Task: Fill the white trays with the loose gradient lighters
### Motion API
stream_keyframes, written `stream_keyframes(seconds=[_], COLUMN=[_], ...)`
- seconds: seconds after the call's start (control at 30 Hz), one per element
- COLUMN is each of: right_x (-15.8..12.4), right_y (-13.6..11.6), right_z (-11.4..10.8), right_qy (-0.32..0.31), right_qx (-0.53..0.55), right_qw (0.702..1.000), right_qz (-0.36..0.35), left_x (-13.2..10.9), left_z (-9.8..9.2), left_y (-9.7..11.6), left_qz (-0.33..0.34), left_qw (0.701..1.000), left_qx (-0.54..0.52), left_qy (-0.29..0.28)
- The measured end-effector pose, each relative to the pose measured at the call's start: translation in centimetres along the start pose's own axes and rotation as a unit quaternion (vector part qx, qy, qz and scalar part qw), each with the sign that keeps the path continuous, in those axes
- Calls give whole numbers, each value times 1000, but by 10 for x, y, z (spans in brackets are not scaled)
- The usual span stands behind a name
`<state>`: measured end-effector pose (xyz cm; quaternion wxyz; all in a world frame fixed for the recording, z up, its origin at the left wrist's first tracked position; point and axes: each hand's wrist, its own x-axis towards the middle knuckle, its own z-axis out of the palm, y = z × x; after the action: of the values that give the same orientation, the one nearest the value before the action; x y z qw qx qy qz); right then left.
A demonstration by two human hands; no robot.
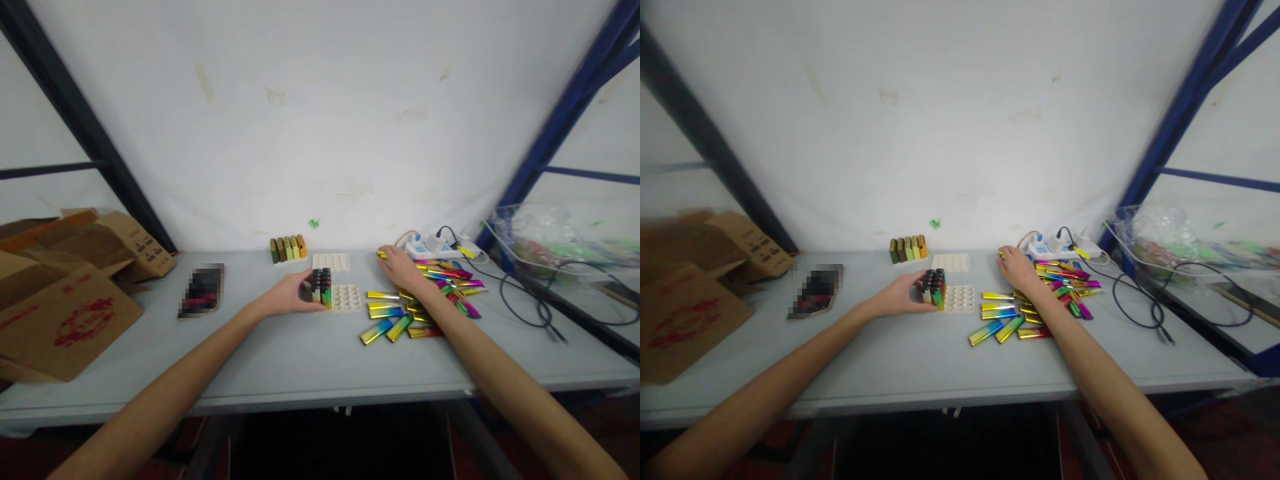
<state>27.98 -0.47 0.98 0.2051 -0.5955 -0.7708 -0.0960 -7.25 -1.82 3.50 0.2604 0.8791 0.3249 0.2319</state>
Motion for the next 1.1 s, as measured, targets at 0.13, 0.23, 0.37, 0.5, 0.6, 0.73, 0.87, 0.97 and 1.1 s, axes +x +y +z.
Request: stream_keyframes(seconds=[0.13,0.23,0.37,0.5,0.6,0.73,0.87,0.97,1.1], right_x=[3,6,10,11,10,9,7,3,-8], right_y=[34,38,32,26,22,15,2,-15,-44], right_z=[15,16,11,4,-1,-8,-14,-18,-27], right_qy=[-80,-131,-134,-119,-109,-101,-53,-23,15], right_qx=[-51,-53,-60,-51,-28,0,66,119,169], right_qw=[993,988,988,991,993,995,996,992,985], right_qz=[63,58,51,26,22,-23,-35,-40,-43], left_x=[0,1,1,0,0,0,0,0,0], left_z=[1,1,1,1,0,0,0,1,1], left_y=[-2,-3,-3,-2,-1,2,1,-2,-4], left_qz=[5,14,13,4,1,-8,-7,4,12], left_qw=[1000,1000,1000,1000,1000,1000,1000,1000,1000], left_qx=[6,9,11,10,13,15,14,10,8], left_qy=[-5,-1,-2,-3,-1,-2,-7,-8,-6])
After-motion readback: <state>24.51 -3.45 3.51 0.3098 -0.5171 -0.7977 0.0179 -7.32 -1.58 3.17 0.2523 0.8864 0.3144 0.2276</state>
